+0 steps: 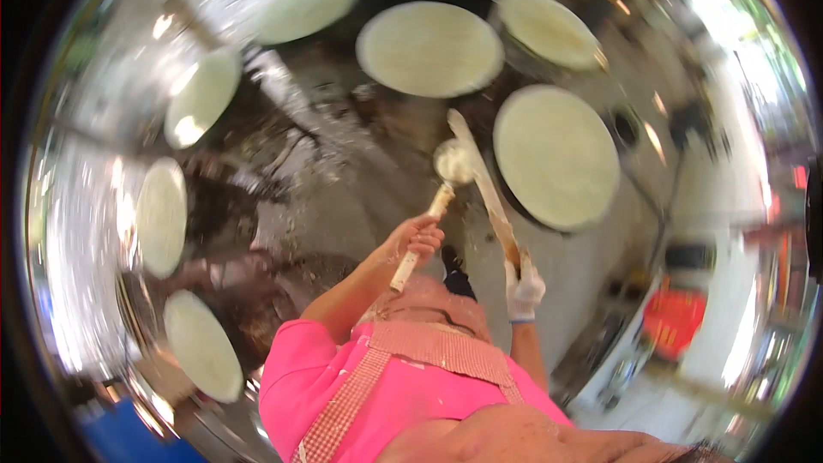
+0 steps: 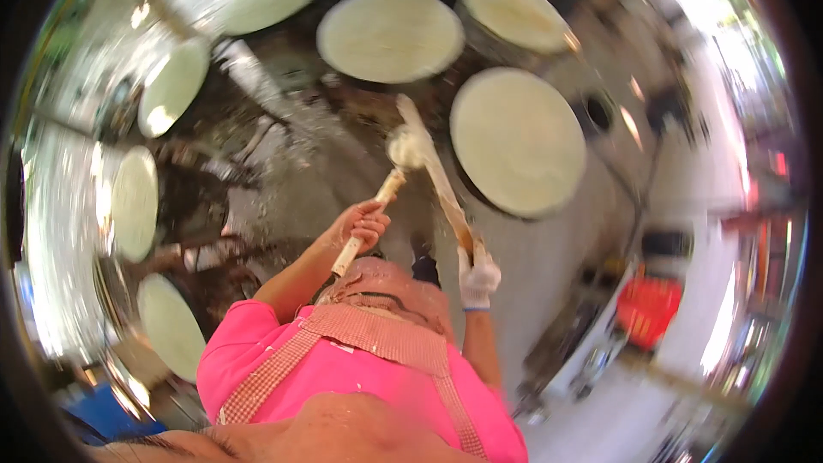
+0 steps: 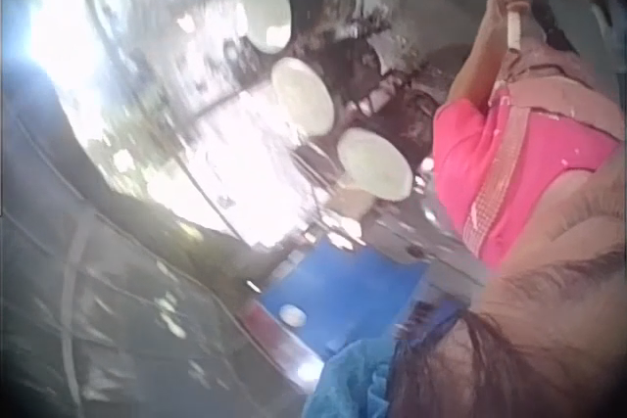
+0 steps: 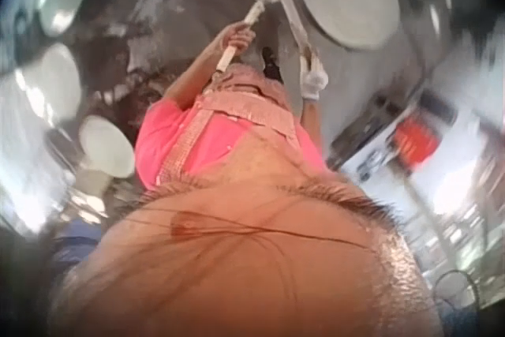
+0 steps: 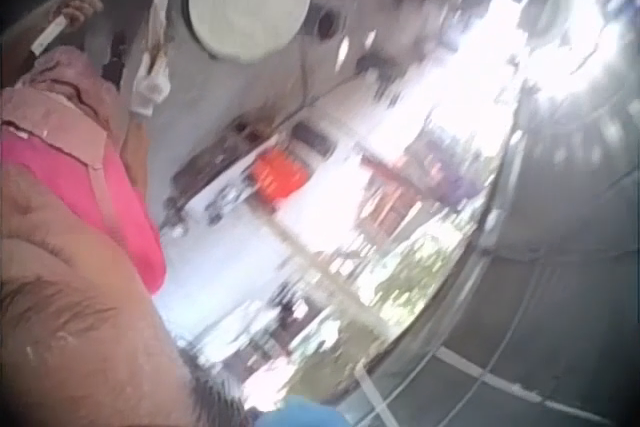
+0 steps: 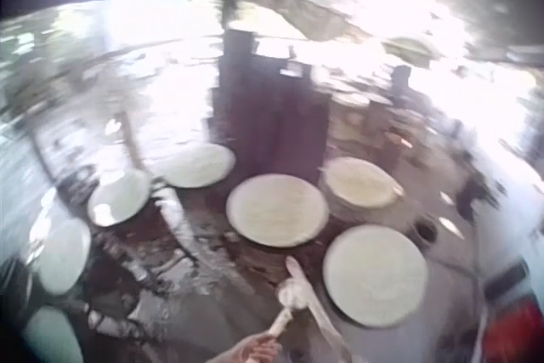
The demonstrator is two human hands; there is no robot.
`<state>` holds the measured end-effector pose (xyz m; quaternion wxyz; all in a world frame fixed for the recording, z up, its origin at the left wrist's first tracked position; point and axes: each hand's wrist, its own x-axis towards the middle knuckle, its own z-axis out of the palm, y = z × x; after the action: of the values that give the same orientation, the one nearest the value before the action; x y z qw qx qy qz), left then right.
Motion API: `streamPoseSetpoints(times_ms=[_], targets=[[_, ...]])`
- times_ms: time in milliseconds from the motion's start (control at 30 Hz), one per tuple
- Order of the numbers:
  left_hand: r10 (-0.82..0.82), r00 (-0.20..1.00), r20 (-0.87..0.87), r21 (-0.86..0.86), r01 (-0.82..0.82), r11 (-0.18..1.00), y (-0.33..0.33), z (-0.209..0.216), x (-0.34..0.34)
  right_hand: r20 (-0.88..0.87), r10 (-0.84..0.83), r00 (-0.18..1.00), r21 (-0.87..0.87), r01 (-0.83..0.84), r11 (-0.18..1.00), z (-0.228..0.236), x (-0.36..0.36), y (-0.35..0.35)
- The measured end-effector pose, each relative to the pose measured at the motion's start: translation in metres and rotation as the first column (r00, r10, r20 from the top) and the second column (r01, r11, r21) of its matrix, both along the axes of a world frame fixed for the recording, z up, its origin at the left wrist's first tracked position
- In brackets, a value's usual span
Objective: The person spreads a thin layer of white batter onto several cloth-covered steam pots using a paddle and a ladle, then removes the cooked thin sheets by hand.
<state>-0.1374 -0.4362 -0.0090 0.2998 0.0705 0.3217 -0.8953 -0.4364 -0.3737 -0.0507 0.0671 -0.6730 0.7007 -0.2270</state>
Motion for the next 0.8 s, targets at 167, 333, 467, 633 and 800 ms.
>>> streamPoseSetpoints(times_ms=[167, 333, 467, 633, 800], targets=[[0.239, 0.87, 0.431, -0.262, -0.133, 0.956, 0.047, 0.0, 0.041, 0.32, 0.012, 0.947, 0.188, -0.076, 0.979, 0.004, 0.029, -0.048], [0.583, 0.571, 0.579, -0.453, -0.369, 0.812, 0.168, 0.014, 0.071, 0.612, 0.272, 0.743, 0.289, -0.53, 0.797, -0.015, 0.093, -0.142], [0.733, 0.405, 0.547, -0.257, -0.752, 0.607, 0.246, -0.033, 0.058, 0.526, 0.699, 0.484, 0.209, -0.87, 0.446, 0.028, 0.226, -0.145], [0.753, 0.173, 0.635, -0.079, -0.955, 0.286, 0.352, -0.053, 0.043, 0.427, 0.881, 0.206, 0.222, -0.968, 0.119, 0.023, 0.399, -0.074], [0.815, -0.089, 0.572, -0.025, -0.995, -0.092, 0.407, -0.056, 0.028, 0.213, 0.974, 0.082, 0.253, -0.967, 0.026, 0.01, 0.517, -0.013]])
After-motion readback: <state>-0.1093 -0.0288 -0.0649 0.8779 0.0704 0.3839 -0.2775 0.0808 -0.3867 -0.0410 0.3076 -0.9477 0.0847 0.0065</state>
